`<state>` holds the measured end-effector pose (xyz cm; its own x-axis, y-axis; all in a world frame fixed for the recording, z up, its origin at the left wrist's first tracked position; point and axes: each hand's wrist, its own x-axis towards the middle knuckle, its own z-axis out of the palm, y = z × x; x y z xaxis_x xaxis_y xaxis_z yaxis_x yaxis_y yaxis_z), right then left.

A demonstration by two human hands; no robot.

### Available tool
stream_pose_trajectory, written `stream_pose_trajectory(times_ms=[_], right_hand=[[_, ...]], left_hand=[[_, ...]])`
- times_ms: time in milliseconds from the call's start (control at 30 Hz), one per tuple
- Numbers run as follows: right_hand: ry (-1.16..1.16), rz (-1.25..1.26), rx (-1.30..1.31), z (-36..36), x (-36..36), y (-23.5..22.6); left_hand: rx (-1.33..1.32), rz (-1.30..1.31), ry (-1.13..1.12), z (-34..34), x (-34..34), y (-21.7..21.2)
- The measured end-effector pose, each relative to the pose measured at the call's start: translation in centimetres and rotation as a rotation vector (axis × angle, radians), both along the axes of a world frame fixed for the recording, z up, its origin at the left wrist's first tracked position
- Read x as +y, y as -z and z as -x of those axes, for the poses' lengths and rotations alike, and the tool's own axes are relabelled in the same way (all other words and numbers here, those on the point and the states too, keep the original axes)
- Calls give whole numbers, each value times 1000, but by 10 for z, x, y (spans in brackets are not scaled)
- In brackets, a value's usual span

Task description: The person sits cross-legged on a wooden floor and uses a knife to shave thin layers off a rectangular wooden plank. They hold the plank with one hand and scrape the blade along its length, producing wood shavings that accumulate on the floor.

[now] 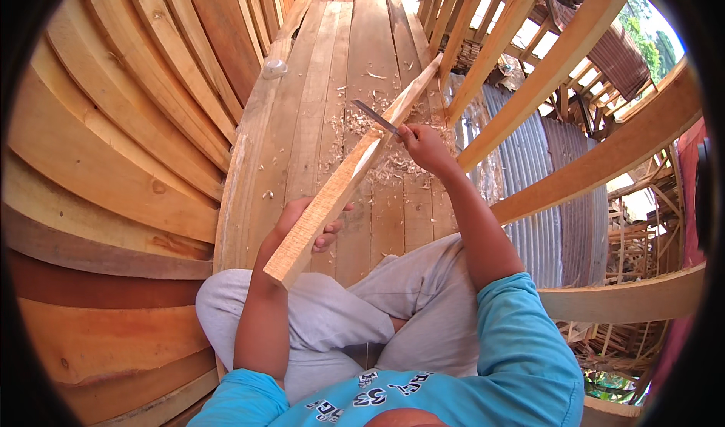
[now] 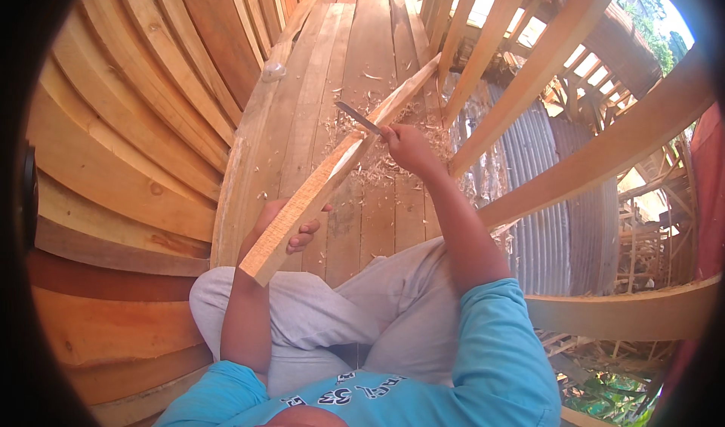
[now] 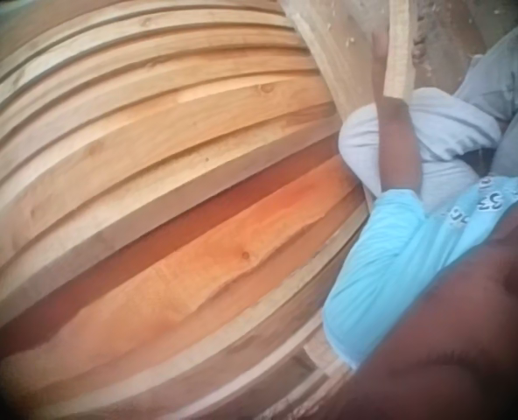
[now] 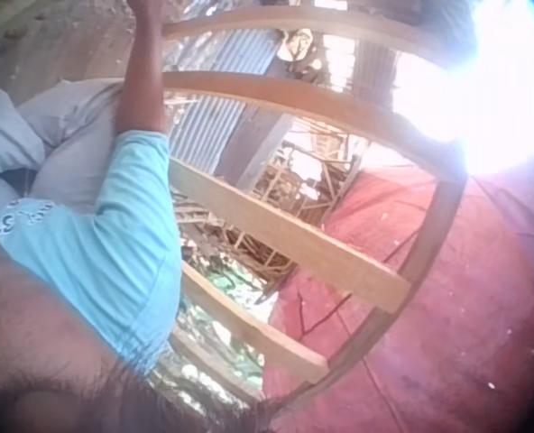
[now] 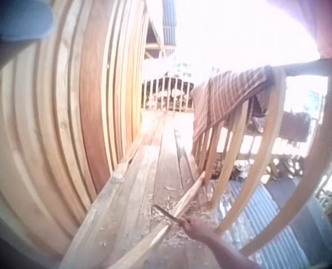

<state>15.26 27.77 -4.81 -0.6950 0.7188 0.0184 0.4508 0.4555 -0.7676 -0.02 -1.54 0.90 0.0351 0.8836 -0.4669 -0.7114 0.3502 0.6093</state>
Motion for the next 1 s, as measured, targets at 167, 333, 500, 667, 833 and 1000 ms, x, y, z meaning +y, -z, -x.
stream_pose_trajectory(times_ms=[167,333,500,667,833,1000], right_hand=[[43,-177,-86,4,-18,-5],[86,-351,-211,7,-44,-27],[94,-155,-272,7,-56,-34],[98,105,-107,13,-39,1],[52,609,27,12,-36,-5],[-3,1182,99,8,-24,-10]], left_hand=[[-3,-9,17,-2,0,-5],[31,9,15,-5,-1,-5],[71,18,21,-11,-2,-6],[-9,30,44,-7,1,6],[29,30,36,-10,-3,8],[16,55,64,-6,0,12]])
